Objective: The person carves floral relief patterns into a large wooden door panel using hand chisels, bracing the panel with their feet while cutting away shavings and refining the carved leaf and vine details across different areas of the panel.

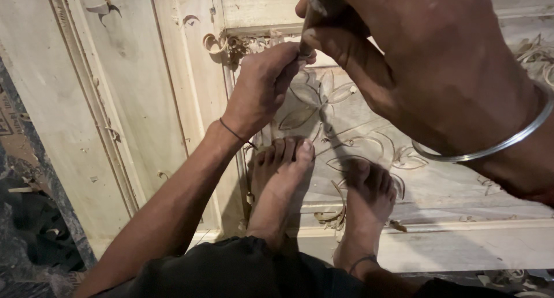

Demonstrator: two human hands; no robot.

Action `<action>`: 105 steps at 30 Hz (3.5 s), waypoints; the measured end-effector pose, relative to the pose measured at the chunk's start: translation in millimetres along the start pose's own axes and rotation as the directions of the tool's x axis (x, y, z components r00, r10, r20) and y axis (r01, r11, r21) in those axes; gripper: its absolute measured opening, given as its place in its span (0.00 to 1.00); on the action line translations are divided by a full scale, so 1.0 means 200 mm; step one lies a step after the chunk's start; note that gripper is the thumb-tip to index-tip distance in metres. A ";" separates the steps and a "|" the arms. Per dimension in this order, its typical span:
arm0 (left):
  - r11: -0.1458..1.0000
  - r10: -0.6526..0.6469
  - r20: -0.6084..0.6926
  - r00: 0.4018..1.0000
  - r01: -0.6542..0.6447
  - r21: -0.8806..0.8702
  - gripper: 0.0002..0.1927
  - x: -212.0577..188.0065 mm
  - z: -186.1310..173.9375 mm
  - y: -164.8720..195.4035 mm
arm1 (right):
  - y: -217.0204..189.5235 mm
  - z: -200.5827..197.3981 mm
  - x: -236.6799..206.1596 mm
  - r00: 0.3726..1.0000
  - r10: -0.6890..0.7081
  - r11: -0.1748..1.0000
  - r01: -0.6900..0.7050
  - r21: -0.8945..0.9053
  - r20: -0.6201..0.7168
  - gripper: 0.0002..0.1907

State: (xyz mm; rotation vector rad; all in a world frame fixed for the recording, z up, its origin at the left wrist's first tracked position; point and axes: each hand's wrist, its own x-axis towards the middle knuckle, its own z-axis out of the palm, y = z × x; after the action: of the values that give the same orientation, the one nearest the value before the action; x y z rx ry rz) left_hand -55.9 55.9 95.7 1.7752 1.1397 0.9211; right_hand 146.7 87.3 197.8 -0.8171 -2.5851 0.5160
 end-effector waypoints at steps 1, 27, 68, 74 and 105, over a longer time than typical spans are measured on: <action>1.000 0.014 -0.006 1.000 -0.014 -0.002 0.06 0.00 0.00 0.00 | 0.00 0.00 0.00 1.000 -0.002 1.000 0.002 -0.008 -0.002 0.11; 0.987 -0.123 0.080 0.989 0.113 0.118 0.14 0.04 -0.01 0.14 | -0.05 -0.04 0.22 0.984 0.116 0.965 -0.144 0.221 0.132 0.31; 0.977 -0.145 -0.012 0.989 0.145 0.156 0.21 -0.41 0.22 -0.09 | 0.14 0.16 -0.75 0.071 0.773 0.225 -0.960 -0.168 0.630 0.16; 0.776 -0.438 0.284 0.853 0.518 -0.360 0.17 -0.41 0.33 -0.03 | 0.10 0.33 -0.78 0.287 0.768 -0.002 -0.893 0.450 0.573 0.18; 0.755 -0.639 0.306 0.705 0.502 0.421 0.17 -0.41 -0.42 -0.23 | 0.10 0.54 -0.89 0.321 0.853 0.056 -0.840 0.540 0.411 0.13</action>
State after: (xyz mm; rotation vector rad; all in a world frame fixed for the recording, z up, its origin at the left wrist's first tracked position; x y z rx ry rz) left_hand -172.4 12.3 75.3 1.5721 1.4626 -0.0518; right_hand 242.1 -29.3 52.3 -1.9580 -1.2392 1.6602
